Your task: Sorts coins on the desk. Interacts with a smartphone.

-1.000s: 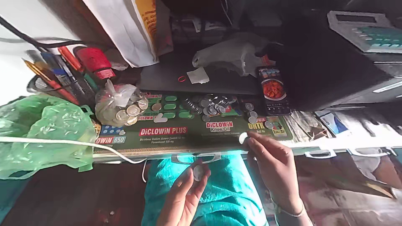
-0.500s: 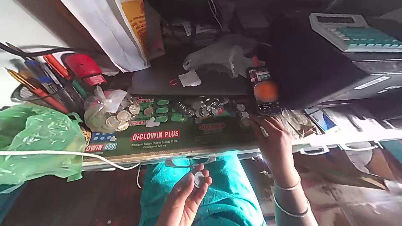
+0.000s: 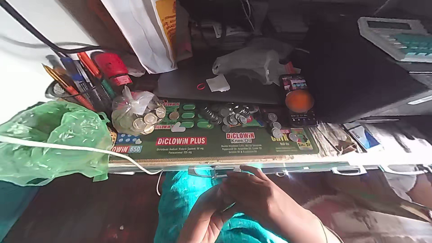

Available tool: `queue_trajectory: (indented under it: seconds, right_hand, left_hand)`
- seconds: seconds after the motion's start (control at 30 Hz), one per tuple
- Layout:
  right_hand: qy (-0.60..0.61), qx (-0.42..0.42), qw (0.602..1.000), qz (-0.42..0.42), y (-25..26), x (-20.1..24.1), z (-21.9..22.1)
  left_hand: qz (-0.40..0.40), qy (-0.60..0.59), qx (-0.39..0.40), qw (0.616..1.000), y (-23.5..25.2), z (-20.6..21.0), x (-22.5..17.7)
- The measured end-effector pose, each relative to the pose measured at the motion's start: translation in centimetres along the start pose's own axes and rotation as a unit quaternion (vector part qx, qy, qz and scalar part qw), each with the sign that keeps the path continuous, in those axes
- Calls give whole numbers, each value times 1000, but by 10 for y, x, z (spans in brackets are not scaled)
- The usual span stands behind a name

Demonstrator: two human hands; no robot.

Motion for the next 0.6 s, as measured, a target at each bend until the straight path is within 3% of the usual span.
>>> queue_trajectory:
  seconds: [0.17,0.43,0.5,0.6]
  right_hand:
    - [-2,-10,1000,-19,2,-1,3]
    - [26,-15,1000,6,10,4,2]
    - [16,-55,998,29,22,0,-16]
    - [-117,-149,980,56,49,-23,-48]
  left_hand:
    - [-1,-14,-20,1000,-1,0,1]
    - [14,1,19,1000,-7,0,-4]
    - [23,-2,22,999,-9,0,-7]
    - [26,-8,8,1000,-9,-2,-8]
Point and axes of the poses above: each hand's wrist, its own y-axis towards the middle knuckle, its own z-axis out of the palm, x = y × z, the point moved 9 cm from there along y, towards the middle knuckle, and after that the axes turned 13 degrees about -x, right-handed, at the moved point
